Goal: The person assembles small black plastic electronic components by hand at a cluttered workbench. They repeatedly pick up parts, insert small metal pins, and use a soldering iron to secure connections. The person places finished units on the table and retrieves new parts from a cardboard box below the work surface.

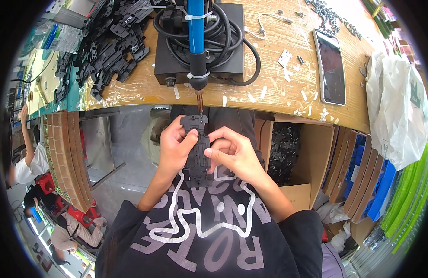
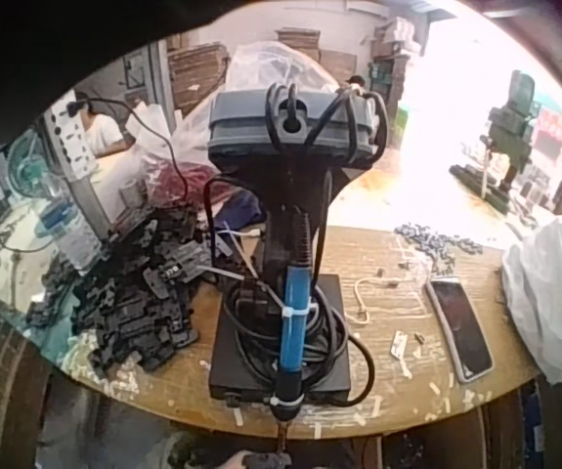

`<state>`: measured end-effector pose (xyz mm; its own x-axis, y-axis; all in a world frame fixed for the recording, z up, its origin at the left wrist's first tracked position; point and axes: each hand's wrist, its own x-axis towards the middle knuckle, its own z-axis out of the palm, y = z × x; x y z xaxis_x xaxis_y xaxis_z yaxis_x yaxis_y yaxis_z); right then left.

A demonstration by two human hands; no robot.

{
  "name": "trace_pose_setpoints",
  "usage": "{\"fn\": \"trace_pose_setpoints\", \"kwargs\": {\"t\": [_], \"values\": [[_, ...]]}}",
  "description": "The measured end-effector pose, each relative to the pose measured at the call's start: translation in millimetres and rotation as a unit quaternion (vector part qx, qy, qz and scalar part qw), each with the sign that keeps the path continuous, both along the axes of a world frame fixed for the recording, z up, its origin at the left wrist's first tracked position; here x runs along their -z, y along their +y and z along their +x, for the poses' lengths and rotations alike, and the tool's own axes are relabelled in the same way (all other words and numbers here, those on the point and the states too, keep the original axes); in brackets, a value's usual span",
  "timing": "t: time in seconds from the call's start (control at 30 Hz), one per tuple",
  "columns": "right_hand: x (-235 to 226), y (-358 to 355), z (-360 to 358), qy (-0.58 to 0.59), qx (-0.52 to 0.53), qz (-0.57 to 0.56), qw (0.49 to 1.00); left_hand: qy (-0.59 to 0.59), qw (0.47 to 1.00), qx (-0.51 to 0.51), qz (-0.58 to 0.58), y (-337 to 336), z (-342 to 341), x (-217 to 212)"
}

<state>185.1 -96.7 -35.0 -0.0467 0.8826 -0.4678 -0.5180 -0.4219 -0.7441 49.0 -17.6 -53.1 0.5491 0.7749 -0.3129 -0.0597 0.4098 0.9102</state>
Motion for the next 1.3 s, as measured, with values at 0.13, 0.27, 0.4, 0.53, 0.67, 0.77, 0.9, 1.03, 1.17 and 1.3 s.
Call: {"fn": "trace_pose_setpoints", "kwargs": {"t": [0.13,0.27,0.4,0.53,0.67,0.77,0.9,1.03,1.17,1.3], "values": [[-1.6,1.4,0.1,-0.007,0.002,-0.007,1.000,0.007,1.000,-0.004,-0.006,0.5,0.3,-1.1],[0.5,3.1,0.9,-0.008,-0.001,-0.005,1.000,0.015,1.000,-0.009,-0.004,0.3,0.8,-1.5],[5.4,4.9,1.6,-0.010,0.001,-0.004,1.000,0.034,0.999,-0.009,0.005,2.0,2.7,3.0],[6.0,7.4,2.8,-0.004,0.008,-0.007,1.000,0.025,1.000,-0.013,0.006,4.7,3.9,3.9],[2.6,8.7,2.3,-0.016,0.007,-0.003,1.000,0.019,1.000,-0.012,0.000,6.1,3.6,1.0],[2.5,7.7,2.0,-0.014,0.008,0.001,1.000,0.025,1.000,-0.009,-0.005,6.0,3.2,0.6],[2.4,7.6,1.5,-0.014,0.003,0.002,1.000,0.026,1.000,-0.010,-0.004,4.7,2.0,-0.7],[2.0,6.6,1.5,-0.004,0.011,0.001,1.000,0.029,1.000,-0.008,0.001,4.3,2.1,1.6],[0.5,7.4,2.1,-0.004,0.011,0.004,1.000,0.026,1.000,-0.008,-0.005,5.3,2.7,-1.1],[2.8,7.4,1.6,-0.006,0.012,0.002,1.000,0.019,1.000,-0.013,-0.007,5.5,3.2,-0.4]]}}
